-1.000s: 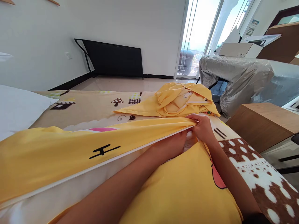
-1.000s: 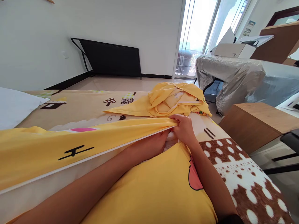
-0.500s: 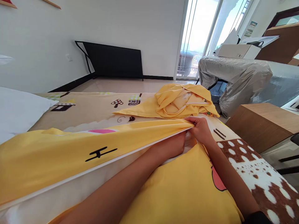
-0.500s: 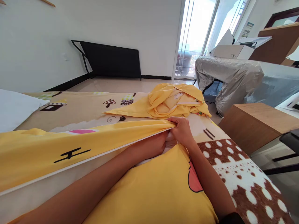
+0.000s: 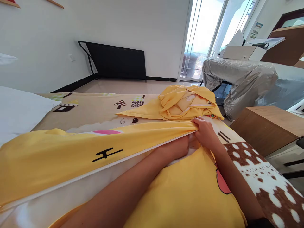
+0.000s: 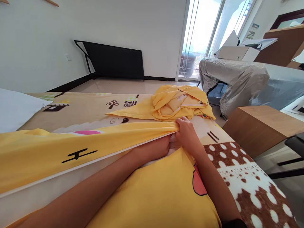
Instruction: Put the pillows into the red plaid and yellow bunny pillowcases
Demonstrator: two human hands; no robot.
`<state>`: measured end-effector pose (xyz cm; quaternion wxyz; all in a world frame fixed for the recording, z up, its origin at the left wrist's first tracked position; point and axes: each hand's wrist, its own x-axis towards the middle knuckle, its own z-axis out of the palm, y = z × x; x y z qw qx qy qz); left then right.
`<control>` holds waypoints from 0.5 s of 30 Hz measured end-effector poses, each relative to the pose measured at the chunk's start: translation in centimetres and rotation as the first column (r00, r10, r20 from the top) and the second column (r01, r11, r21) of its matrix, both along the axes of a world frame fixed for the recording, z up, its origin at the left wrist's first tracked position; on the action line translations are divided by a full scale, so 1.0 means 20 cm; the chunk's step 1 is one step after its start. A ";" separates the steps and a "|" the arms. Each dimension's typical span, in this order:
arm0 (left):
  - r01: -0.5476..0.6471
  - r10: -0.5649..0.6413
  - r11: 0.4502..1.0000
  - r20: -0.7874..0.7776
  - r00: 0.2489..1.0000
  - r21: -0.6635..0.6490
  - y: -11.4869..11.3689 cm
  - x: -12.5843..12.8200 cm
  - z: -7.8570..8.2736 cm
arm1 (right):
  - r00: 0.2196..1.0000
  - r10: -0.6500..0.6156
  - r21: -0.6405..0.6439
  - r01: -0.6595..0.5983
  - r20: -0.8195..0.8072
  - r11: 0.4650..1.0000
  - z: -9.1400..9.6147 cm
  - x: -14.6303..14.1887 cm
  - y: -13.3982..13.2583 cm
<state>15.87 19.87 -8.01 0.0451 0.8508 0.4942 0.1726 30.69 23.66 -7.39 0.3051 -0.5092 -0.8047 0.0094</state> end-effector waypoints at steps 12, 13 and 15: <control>0.060 -0.061 0.998 0.072 0.995 0.022 0.00 -0.01 0.00 | 0.996 0.049 -0.013 -0.050 -0.076 0.999 0.00 0.00 0.01; 0.056 -0.056 0.998 0.071 0.996 0.003 0.01 -0.01 0.00 | 0.995 0.052 -0.011 -0.053 -0.087 0.999 0.00 0.00 0.01; 0.053 -0.052 0.999 0.072 0.996 -0.012 0.01 -0.01 0.00 | 0.991 0.058 -0.008 -0.060 -0.116 0.998 0.00 0.00 0.01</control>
